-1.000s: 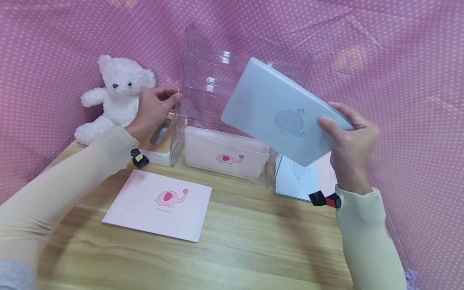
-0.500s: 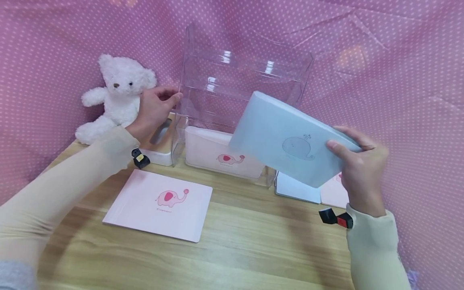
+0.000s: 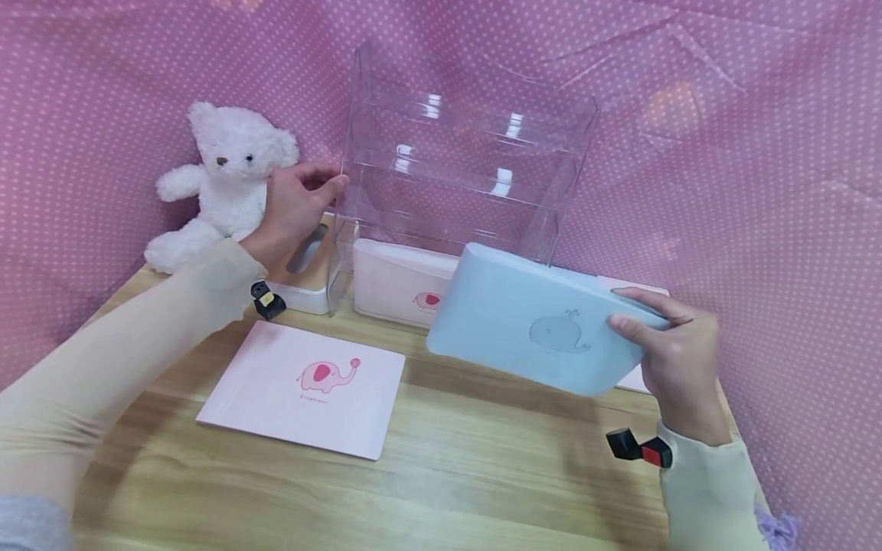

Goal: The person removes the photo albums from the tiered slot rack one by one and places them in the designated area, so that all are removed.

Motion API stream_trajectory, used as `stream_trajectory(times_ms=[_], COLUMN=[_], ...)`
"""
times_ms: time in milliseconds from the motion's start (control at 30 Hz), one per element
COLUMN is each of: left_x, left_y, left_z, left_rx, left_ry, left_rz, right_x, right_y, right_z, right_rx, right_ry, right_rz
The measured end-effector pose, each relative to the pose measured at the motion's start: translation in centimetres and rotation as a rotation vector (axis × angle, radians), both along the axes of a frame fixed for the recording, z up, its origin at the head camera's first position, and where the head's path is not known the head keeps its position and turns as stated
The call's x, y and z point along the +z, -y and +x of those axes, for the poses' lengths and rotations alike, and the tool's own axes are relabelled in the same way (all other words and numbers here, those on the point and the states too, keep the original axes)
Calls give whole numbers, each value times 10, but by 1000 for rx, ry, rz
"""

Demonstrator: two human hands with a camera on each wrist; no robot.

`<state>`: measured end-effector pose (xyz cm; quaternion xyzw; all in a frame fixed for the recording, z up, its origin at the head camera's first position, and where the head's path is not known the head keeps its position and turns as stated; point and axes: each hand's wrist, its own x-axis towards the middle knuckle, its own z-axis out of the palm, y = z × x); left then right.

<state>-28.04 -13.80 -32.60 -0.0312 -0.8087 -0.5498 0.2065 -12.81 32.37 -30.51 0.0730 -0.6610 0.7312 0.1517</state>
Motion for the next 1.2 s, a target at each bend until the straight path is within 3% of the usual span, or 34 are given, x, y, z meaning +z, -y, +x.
stream_trajectory(times_ms=[267,567,800,1067,1200], left_x=[-3,0,1,0,-1], left_y=[1,0,0,-2,-2], left_z=[-1,0,0,-1,-2], left_rx=[12,-3,6,5,7], left_ry=[40,12,11,20,28], left_rz=[-16,-2,15,6,17], right_x=[-17,-38,-53,-69,-74], right_y=[-8,-3,-1,-1,-1], right_z=[7,4,-1,-2,-5], right_rx=[171,257,341,317,267], right_ry=[137,130,222,343,445], right_rz=[177,252,368,468,593])
